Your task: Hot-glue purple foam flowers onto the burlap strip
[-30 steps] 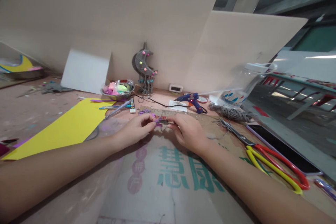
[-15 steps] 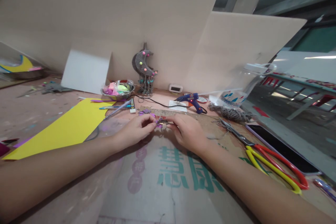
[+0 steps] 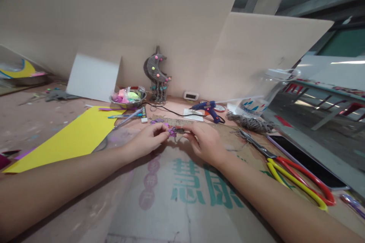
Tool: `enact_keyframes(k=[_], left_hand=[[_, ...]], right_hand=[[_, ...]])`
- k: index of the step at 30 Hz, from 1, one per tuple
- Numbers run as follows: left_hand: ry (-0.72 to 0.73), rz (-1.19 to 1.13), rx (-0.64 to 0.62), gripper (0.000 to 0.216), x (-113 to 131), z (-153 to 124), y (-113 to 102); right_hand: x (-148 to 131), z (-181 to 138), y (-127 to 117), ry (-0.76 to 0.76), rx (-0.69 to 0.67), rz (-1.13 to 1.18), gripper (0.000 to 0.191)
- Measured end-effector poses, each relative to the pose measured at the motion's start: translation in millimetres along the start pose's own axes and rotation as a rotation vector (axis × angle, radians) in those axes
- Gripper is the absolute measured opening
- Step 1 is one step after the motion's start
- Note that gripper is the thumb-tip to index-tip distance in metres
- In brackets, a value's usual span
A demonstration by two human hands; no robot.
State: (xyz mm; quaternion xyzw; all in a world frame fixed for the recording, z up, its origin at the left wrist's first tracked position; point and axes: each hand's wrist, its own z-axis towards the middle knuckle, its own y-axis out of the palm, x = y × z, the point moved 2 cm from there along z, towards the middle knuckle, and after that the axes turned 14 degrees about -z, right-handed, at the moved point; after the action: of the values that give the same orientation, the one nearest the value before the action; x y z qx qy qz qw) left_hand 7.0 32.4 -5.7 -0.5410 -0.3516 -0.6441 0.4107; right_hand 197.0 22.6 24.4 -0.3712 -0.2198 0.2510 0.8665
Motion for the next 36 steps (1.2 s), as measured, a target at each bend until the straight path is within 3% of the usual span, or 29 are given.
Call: enact_keyframes(k=[17,36], left_hand=[[0.093,0.121,0.009,0.014,5.7,-1.2,-1.1],[-0.003,0.010,-0.009,0.015,3.2,-0.5,0.4]], right_hand=[[-1.2,-0.1,2.5,-0.016,-0.107,-0.083,0.021],[-1.4,0.5,0.1,0.007,-0.082,-0.051,0.020]])
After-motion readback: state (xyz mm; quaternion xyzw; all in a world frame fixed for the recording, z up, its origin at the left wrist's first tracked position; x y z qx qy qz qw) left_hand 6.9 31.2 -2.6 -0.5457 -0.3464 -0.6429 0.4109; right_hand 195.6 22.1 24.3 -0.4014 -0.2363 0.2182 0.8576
